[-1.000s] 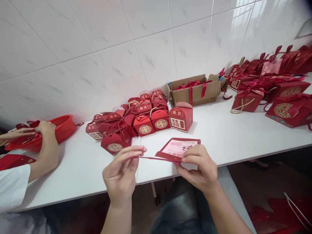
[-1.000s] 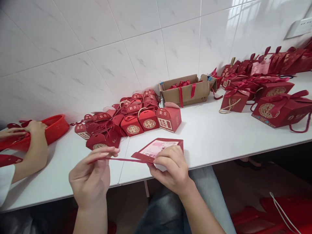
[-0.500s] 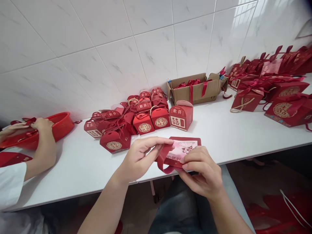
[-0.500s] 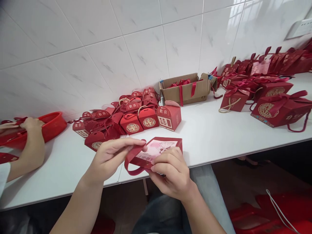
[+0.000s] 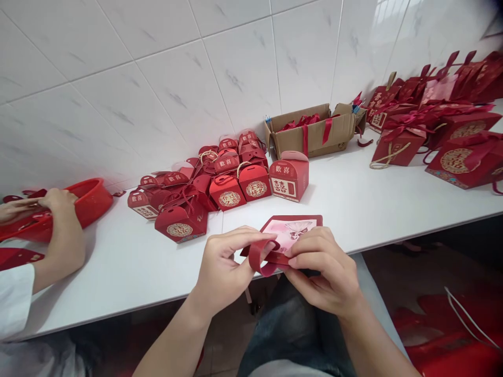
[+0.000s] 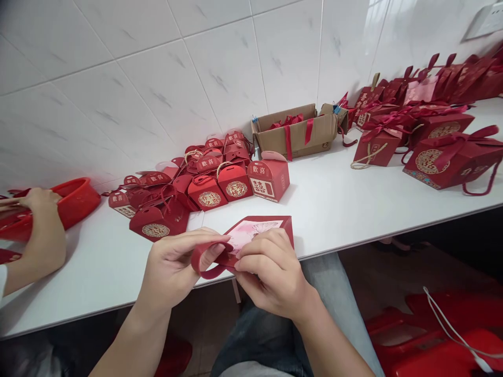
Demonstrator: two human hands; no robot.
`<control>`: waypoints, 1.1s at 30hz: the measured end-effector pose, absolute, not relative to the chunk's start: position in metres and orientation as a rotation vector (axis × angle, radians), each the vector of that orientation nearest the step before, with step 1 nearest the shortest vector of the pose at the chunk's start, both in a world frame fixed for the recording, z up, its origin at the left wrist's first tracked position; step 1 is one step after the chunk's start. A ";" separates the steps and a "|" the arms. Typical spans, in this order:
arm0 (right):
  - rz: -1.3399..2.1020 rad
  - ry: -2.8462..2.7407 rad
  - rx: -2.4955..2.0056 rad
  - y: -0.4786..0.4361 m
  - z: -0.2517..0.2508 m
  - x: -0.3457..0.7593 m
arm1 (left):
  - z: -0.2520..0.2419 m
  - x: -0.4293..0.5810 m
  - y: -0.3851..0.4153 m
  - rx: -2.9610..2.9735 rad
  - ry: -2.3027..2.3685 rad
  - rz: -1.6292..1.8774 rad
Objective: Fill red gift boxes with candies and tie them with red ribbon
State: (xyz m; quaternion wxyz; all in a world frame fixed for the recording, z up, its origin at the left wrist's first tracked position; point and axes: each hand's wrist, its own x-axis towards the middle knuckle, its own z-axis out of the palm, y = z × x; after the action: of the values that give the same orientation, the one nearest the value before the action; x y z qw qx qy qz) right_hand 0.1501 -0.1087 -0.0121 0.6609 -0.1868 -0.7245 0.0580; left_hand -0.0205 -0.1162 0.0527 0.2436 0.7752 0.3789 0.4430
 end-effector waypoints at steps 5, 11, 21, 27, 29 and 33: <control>0.162 -1.643 -0.440 -0.108 -0.015 0.149 | 0.049 -0.019 -0.119 2.123 1.089 1.210; 0.157 -1.627 -0.446 -0.107 -0.014 0.150 | 0.050 -0.019 -0.120 2.203 1.104 1.191; 0.194 -1.649 -0.455 -0.107 -0.015 0.155 | 0.048 -0.015 -0.119 2.262 1.104 1.215; 0.223 -1.654 -0.440 -0.106 -0.015 0.157 | 0.054 -0.015 -0.116 2.276 1.062 1.119; 0.246 -1.650 -0.424 -0.107 -0.015 0.157 | 0.056 -0.017 -0.116 2.286 1.034 1.079; 0.245 -1.625 -0.401 -0.106 -0.016 0.158 | 0.059 -0.023 -0.116 2.346 0.902 0.977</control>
State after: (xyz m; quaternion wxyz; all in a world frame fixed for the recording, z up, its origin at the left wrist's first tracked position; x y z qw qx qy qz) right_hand 0.1582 -0.1059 -0.0156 0.6634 -0.1773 -0.7189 0.1083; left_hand -0.0235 -0.1161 0.0588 0.2207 0.8485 0.3263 0.3535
